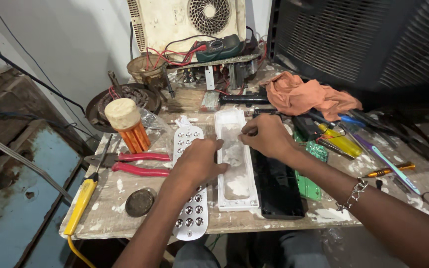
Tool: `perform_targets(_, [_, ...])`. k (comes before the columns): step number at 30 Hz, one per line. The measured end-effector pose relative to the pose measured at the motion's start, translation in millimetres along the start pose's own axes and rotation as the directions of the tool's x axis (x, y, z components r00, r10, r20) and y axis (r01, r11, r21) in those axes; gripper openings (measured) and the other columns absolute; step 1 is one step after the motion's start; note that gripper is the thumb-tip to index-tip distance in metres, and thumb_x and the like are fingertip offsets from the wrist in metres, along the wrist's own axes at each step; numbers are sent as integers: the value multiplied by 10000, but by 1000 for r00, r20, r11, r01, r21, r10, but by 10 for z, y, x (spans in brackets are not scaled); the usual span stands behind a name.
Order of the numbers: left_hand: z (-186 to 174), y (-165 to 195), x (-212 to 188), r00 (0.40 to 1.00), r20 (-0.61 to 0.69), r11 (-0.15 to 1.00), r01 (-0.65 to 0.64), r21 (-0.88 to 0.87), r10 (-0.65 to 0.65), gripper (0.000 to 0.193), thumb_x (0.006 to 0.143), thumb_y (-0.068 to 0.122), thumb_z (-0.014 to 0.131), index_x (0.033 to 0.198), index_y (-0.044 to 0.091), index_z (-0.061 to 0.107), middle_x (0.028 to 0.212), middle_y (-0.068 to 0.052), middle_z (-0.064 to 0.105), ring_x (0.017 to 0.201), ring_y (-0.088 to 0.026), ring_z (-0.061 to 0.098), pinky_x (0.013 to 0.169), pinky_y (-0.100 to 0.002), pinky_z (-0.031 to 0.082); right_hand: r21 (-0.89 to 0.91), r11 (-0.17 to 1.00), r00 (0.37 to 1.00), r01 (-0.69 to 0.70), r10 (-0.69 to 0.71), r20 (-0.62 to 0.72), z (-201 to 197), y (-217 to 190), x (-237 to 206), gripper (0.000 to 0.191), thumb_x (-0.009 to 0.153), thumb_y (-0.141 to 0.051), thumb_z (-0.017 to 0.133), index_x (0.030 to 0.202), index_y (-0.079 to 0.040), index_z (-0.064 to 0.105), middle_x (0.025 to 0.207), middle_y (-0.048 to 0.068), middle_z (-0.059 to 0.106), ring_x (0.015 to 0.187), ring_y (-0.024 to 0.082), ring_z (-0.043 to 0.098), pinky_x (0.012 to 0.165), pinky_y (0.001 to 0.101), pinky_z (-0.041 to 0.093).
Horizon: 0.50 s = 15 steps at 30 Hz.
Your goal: The person wipes a clear plastic cover with an orange cloth, then presses LED bulbs into a white housing strip and seats a green circuit board into the housing. They use a screwdriver on the assembly, handle a black battery pack and wires, and work the components into place on the workbench.
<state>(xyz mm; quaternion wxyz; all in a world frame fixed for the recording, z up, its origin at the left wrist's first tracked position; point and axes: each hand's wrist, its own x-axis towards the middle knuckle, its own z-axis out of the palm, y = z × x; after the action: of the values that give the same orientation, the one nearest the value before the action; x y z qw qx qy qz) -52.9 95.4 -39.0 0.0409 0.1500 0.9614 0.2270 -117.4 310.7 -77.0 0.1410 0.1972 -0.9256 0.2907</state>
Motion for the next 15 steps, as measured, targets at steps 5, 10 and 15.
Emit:
perform_targets(5, [84, -15, 34, 999, -6, 999, -36, 16, 36, 693, 717, 249, 869, 1349, 101, 626, 1292, -159, 662, 1186, -316, 648, 1012, -418, 505, -67, 995, 994, -72, 77, 80, 20, 35, -4, 289, 748, -235, 817, 931, -13, 788, 848, 196, 764, 770, 309, 775, 723, 395, 603])
perform_targets(10, [113, -64, 54, 998, 18, 998, -54, 36, 54, 699, 718, 254, 871, 1349, 85, 623, 1336, -153, 634, 1227, -310, 624, 1038, -413, 490, -131, 990, 997, 54, -47, 55, 55, 5, -64, 278, 785, -202, 786, 945, 25, 773, 861, 231, 747, 819, 361, 753, 764, 423, 594])
perform_targets(15, [96, -93, 51, 985, -21, 983, -173, 61, 174, 714, 694, 244, 888, 1334, 49, 638, 1413, -175, 554, 1234, -343, 588, 1023, -425, 473, -144, 990, 997, 4, 7, 80, 69, -9, -35, 216, 817, -177, 749, 910, 15, 783, 843, 232, 736, 809, 374, 742, 762, 431, 585])
